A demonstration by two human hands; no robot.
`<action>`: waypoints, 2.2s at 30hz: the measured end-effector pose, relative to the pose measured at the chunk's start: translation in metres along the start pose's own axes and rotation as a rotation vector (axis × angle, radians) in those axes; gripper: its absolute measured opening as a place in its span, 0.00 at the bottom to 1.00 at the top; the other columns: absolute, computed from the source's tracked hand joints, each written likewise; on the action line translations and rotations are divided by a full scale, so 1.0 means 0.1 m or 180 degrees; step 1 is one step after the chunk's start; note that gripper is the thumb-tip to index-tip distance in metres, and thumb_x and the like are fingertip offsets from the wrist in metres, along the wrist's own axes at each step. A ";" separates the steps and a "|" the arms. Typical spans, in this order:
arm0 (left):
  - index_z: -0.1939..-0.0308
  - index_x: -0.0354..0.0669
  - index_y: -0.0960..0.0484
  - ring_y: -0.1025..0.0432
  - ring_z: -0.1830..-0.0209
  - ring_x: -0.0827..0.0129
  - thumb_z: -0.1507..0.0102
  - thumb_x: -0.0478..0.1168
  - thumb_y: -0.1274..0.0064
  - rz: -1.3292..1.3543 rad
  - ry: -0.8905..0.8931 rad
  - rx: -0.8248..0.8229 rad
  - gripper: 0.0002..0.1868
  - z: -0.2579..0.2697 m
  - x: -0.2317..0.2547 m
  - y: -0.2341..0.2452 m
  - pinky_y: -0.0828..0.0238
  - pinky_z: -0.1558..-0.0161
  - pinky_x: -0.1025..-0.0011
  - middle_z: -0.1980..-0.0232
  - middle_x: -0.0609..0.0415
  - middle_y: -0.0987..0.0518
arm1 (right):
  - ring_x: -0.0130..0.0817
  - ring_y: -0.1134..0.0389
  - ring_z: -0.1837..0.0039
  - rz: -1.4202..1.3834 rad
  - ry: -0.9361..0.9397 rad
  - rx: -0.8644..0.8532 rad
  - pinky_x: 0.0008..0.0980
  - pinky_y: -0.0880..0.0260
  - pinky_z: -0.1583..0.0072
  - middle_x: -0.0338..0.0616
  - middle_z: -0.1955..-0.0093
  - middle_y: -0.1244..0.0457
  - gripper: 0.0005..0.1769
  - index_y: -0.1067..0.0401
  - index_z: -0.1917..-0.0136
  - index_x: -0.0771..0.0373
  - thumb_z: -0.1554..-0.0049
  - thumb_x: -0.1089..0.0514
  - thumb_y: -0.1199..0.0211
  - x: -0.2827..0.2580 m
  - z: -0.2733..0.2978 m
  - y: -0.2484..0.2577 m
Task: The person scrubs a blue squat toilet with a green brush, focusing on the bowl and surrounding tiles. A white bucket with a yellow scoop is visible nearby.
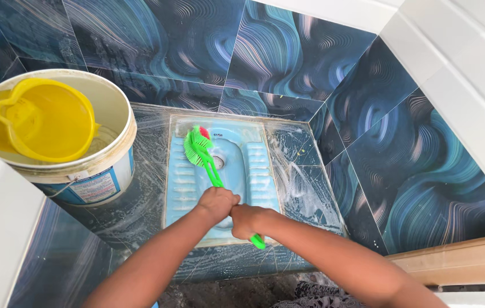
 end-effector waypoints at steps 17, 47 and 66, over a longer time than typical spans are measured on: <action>0.48 0.47 0.27 0.22 0.48 0.51 0.29 0.43 0.58 0.0097 0.0920 0.0367 0.09 0.00 -0.38 0.04 0.25 0.49 0.55 0.45 0.44 0.23 | 0.55 0.32 0.35 0.0369 0.0426 0.0639 0.45 0.29 0.36 0.66 0.37 0.37 0.34 0.42 0.31 0.77 0.48 0.60 0.39 0.02 -0.77 0.26; 0.55 0.64 0.11 0.22 0.47 0.50 0.41 0.40 0.50 -0.0311 0.0994 0.0025 0.16 -0.74 -0.79 -0.78 0.36 0.36 0.35 0.50 0.46 0.17 | 0.63 0.32 0.37 -0.0092 0.0484 0.0869 0.50 0.33 0.33 0.69 0.41 0.34 0.34 0.41 0.28 0.69 0.44 0.52 0.45 0.40 -1.16 0.23; 0.56 0.44 0.15 0.24 0.41 0.43 0.35 0.40 0.56 -0.0138 -0.0653 -0.0117 0.13 -1.52 0.70 -0.81 0.26 0.39 0.54 0.48 0.36 0.17 | 0.62 0.32 0.35 -0.1255 -0.0864 0.1271 0.49 0.31 0.34 0.71 0.38 0.35 0.41 0.44 0.29 0.71 0.45 0.40 0.41 2.04 -0.88 -0.41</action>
Point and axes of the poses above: each hand's wrist, its own z-axis away from the middle knuckle, its own y-axis out of the back of the hand, x = y × z, the point moved 6 cm from there along -z, towards the middle knuckle
